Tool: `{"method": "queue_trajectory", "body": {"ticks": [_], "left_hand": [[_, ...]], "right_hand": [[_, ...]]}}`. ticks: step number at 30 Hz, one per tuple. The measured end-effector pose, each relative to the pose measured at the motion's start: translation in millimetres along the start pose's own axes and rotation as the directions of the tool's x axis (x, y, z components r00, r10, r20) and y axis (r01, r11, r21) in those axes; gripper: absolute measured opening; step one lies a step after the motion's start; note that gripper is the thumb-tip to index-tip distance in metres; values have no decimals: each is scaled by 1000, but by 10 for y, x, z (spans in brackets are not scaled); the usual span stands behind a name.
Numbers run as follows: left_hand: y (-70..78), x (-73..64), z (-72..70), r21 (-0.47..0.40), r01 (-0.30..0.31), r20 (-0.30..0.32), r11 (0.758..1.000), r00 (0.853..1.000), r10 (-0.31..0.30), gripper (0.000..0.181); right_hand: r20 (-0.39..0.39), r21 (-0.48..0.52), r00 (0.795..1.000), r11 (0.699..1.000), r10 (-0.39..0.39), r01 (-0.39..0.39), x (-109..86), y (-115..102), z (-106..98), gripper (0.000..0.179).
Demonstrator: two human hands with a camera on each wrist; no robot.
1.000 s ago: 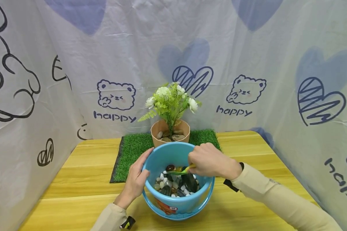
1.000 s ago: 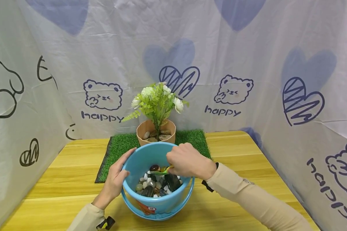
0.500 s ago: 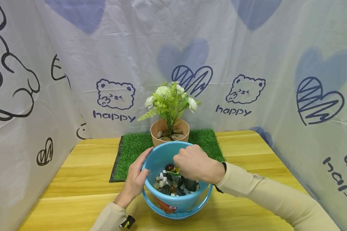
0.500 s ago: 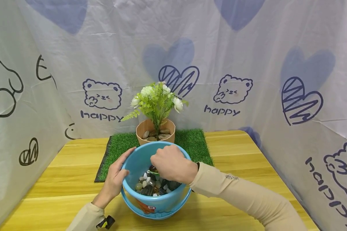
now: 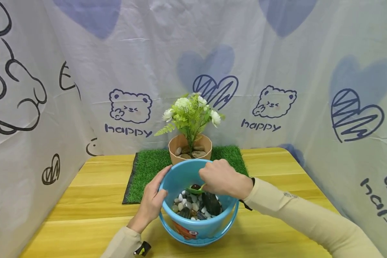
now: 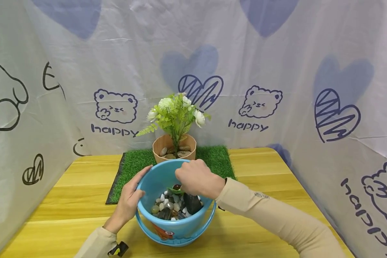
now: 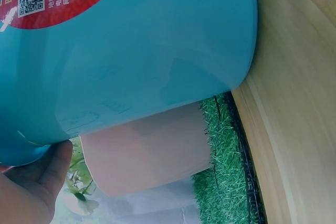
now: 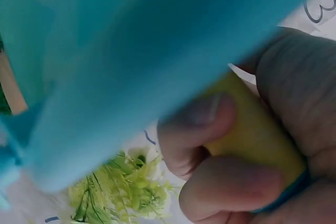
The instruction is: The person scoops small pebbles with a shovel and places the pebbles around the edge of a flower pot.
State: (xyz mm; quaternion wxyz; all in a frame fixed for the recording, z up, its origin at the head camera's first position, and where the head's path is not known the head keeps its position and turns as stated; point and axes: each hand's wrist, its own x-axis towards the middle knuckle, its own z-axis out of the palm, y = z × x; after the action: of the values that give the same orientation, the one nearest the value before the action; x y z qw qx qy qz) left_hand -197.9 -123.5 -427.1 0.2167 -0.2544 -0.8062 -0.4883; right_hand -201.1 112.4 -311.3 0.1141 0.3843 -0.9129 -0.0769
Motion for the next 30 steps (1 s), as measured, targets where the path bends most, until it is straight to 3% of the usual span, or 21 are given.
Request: {"method": "queue_trajectory", "body": {"ticks": [5, 12, 17, 25, 30], "left_hand": [[10, 9, 13, -15, 5, 12, 1000, 1000, -5, 71], [-5, -18, 9, -15, 4, 11, 1000, 1000, -4, 70], [-18, -12, 1, -21, 3, 2, 1000, 1000, -3, 70], [-22, -11, 3, -15, -15, -4, 1000, 1000, 15, 70], [-13, -2, 2, -17, -20, -1, 1000, 1000, 20, 70]], "right_hand": [[-60, -98, 997, 995, -42, 36, -98, 152, 15, 67], [-77, 19, 993, 995, -91, 93, -179, 426, 225, 47], [-114, 20, 980, 986, -163, 167, -121, 491, 272, 46], [-100, 44, 974, 977, -204, 209, -83, 571, 289, 36], [-173, 28, 959, 972, -224, 232, -142, 615, 343, 26]]}}
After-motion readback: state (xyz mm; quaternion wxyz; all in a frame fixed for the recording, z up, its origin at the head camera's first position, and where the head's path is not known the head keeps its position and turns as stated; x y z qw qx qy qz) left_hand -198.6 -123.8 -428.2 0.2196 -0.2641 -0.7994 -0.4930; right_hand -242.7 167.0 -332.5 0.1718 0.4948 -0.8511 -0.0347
